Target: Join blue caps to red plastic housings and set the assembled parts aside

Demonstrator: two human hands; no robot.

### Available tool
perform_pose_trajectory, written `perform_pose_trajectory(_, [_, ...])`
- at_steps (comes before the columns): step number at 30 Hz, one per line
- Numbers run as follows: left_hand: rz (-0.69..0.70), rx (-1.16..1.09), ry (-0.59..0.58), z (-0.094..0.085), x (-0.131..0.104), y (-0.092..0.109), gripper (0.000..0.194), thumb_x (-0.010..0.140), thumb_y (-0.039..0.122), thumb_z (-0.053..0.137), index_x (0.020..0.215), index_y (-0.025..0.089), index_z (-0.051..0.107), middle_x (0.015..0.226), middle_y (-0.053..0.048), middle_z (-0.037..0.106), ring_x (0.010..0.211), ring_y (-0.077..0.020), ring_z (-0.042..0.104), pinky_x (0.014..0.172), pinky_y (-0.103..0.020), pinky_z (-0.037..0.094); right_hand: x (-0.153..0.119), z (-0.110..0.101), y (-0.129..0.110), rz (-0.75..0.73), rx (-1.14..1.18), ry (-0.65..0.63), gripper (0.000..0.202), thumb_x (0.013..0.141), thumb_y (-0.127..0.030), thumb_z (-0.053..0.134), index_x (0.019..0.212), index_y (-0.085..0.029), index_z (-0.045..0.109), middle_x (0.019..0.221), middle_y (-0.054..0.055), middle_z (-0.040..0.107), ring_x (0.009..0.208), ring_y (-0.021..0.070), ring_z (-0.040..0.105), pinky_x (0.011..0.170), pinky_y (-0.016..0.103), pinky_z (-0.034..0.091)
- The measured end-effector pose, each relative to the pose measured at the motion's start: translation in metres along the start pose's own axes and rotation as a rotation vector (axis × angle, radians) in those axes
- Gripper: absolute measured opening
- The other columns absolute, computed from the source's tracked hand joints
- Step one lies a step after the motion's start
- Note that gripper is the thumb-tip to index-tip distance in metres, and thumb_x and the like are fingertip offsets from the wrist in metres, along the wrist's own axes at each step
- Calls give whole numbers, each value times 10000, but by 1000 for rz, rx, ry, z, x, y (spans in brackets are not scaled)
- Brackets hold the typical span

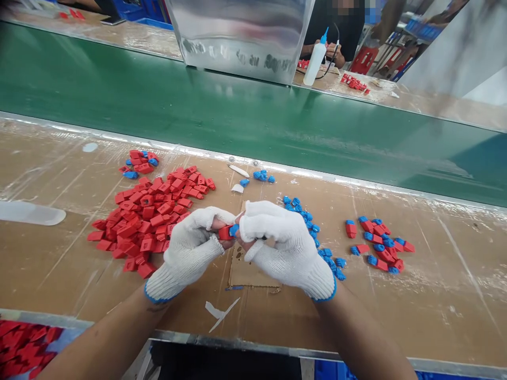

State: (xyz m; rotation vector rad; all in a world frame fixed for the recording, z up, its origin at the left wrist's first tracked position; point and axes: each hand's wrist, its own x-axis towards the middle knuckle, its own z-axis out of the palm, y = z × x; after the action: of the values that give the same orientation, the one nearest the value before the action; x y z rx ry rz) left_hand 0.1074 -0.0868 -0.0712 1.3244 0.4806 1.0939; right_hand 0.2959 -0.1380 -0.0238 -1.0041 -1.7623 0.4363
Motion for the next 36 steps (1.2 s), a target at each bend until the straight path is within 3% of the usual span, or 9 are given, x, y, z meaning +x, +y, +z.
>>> perform_pose_trajectory(7, [183,517,-59,-6,-2,9,185,861,45,708,815,202,621,858,-26,742,761,-146,676,695,-281,525,2,-6,-4,-23,-14,-113,295,928,-8,622,754,-244,649,698,-27,662,630,114,609,588,253,509])
perform_pose_trajectory(10, [242,595,-95,-7,-3,14,191,887,51,675,805,204,596,843,-31,727,753,-144,661,680,-275,507,2,-3,-3,-7,50,-104,301,919,0,619,734,-236,638,691,-33,656,628,106,604,600,244,518])
perform_pose_trajectory(14, [213,625,-91,-8,-4,17,172,874,53,664,801,197,604,816,-29,698,719,-138,629,665,-276,488,1,-1,-2,25,73,-118,309,868,27,602,702,-233,619,681,-33,641,617,111,585,584,246,506])
perform_pose_trajectory(17, [107,529,-85,-5,-5,15,126,880,106,682,827,198,614,790,-17,671,682,-134,596,643,-279,475,4,-3,-4,18,78,-109,292,902,2,640,730,-235,637,700,-29,671,626,117,603,598,252,525])
perform_pose_trajectory(20, [-152,255,-105,0,-7,13,90,950,236,665,936,216,578,763,10,626,591,-115,535,552,-258,436,9,-10,-8,-5,19,-123,268,905,-5,676,764,-232,650,727,-29,670,644,117,589,605,246,512])
perform_pose_trajectory(23, [-388,19,-169,6,-8,13,208,1039,421,597,1045,236,504,770,29,586,537,-100,493,471,-218,375,12,-16,-9,0,-99,-188,285,883,32,618,763,-226,635,722,-32,626,666,117,567,619,241,483])
perform_pose_trajectory(26, [-465,-21,-246,7,-8,13,313,1091,544,508,1041,237,471,738,39,558,537,-100,483,465,-203,365,11,-19,-9,18,-149,-229,288,867,41,539,774,-220,621,744,-27,631,683,116,563,652,243,482])
perform_pose_trajectory(31, [-318,130,-267,2,-9,4,444,1075,659,502,1091,216,533,754,27,546,580,-122,467,532,-261,412,10,-19,-9,196,-150,-202,257,846,17,569,734,-213,556,720,-46,605,661,101,512,637,232,447])
perform_pose_trajectory(36, [-187,418,-257,2,-8,3,353,1129,488,407,994,211,579,744,-1,555,613,-154,460,578,-309,370,11,-17,-12,360,-18,-217,265,860,-36,599,677,-210,521,682,-53,553,623,95,455,585,233,404])
